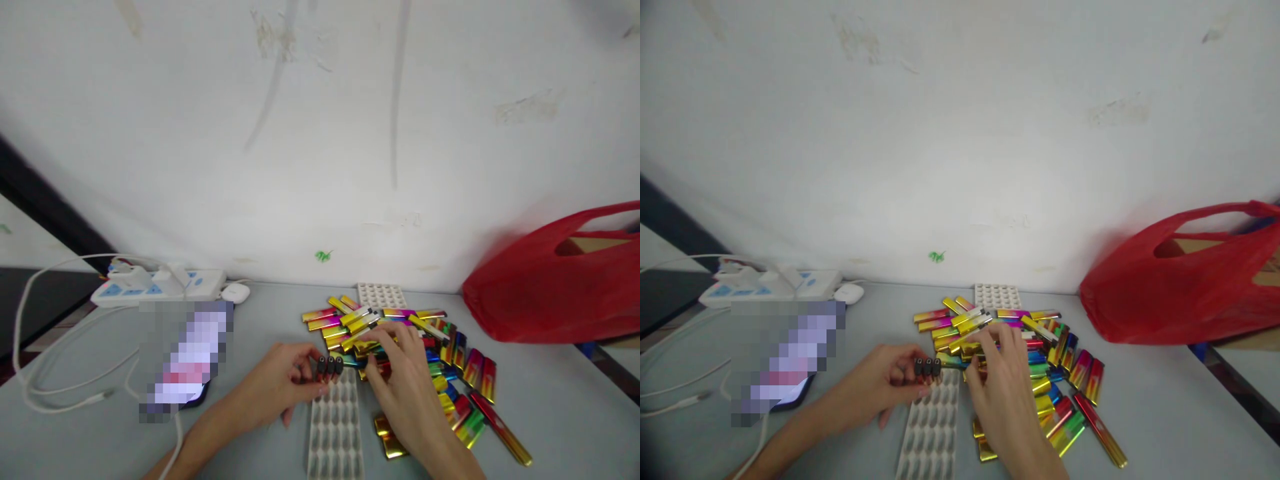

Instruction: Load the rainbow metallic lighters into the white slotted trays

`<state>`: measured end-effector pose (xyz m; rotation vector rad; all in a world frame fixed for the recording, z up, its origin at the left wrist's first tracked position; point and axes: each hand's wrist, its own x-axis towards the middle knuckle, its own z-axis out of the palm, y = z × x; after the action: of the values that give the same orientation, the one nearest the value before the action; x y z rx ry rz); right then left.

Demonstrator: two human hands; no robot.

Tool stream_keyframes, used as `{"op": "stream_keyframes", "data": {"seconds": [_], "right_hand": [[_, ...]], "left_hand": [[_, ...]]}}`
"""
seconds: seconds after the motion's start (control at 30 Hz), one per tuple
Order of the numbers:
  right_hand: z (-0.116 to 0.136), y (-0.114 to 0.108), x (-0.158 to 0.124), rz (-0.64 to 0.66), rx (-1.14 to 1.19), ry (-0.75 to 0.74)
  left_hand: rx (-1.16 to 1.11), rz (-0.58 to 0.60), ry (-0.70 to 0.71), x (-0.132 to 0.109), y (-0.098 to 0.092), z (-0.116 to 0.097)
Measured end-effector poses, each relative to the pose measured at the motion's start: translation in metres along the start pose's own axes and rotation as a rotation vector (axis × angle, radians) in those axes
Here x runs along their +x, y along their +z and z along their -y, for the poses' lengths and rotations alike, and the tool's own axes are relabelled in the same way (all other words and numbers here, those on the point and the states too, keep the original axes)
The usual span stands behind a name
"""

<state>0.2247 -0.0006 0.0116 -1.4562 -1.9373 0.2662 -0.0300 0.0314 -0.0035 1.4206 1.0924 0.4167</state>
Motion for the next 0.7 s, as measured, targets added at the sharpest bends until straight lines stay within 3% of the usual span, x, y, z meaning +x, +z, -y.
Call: {"op": "stream_keyframes", "data": {"seconds": [0.2,0.47,0.7], "right_hand": [[-0.0081,0.0062,-0.0025,0.011,-0.179,-0.032],[-0.0117,0.0068,-0.0029,0.041,-0.086,-0.057],[-0.0051,0.0054,0.0005,-0.087,0.060,-0.064]], "left_hand": [[0.011,-0.006,-0.003,0.0011,0.0001,0.0008],[0.020,-0.002,-0.012,0.0014,-0.0006,0.0026],[0.021,-0.007,-0.009,0.0020,-0.0001,0.0033]]}}
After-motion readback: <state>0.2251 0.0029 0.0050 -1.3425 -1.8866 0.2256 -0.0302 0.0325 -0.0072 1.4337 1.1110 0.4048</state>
